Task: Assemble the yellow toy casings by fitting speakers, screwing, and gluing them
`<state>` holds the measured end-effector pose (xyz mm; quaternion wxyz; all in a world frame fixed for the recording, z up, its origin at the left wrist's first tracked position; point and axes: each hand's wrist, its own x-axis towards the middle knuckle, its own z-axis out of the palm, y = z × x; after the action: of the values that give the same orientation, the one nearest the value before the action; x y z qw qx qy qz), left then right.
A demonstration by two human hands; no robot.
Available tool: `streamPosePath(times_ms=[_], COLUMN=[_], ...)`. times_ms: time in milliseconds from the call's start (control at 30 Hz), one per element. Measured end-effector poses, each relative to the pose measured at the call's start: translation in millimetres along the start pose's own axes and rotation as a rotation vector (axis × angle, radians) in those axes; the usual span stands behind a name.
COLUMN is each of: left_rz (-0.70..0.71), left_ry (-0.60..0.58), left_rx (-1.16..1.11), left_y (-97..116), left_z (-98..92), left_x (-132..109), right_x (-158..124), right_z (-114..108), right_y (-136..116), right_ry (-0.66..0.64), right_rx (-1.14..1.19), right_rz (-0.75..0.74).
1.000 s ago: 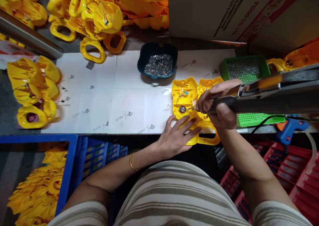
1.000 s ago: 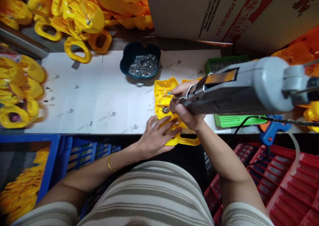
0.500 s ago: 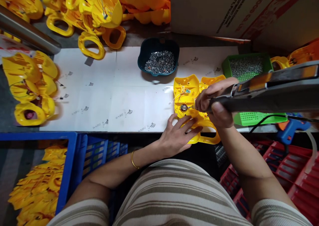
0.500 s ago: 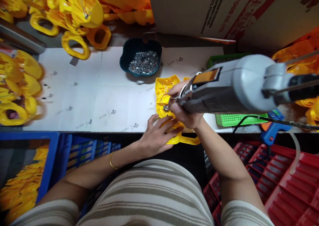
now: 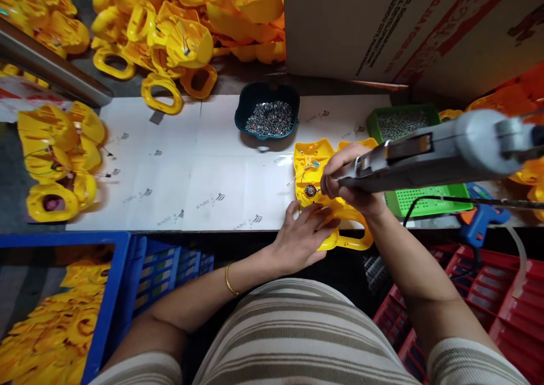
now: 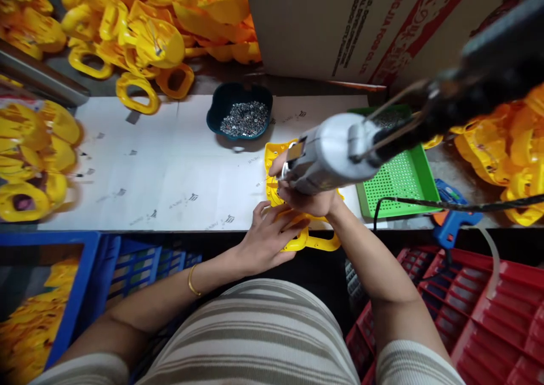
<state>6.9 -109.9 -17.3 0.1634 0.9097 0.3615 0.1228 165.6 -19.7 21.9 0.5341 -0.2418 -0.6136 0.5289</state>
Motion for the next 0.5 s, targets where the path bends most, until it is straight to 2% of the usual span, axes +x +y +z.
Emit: streamPosePath(times_ms=[167, 267, 333, 400, 433, 467, 500], left_rz=[-0.033, 0.030, 0.041, -0.075, -0.161, -0.242, -0.298], left_ry=[0.051, 0.239, 0.408, 0.503, 0.518, 0.484, 0.397], left_rx=[0.047, 0.041, 0.061, 0.115, 0.137, 0.161, 0.186], left_y=[16, 7, -19, -62, -86, -110, -133], left_z=[2.3, -9.9, -29.2, -55.0, -68.4, -80.7, -91.1], left_x=[0, 2, 11, 28, 39, 50, 62], right_x=[9, 3, -6, -17, -24, -30, -36], right_z=[-9, -18, -24, -29, -30, -31, -31], right_y=[-26, -47, -56, -59, -59, -58, -57], right_ry=[-0.034, -0.035, 0.003, 0.038, 0.059, 0.086, 0.124], right_rx=[0.187, 0.232, 0.217, 0.188, 0.173, 0.159, 0.151], right_rz=[-0.165, -0.211, -0.188, -0.161, -0.153, -0.149, -0.127])
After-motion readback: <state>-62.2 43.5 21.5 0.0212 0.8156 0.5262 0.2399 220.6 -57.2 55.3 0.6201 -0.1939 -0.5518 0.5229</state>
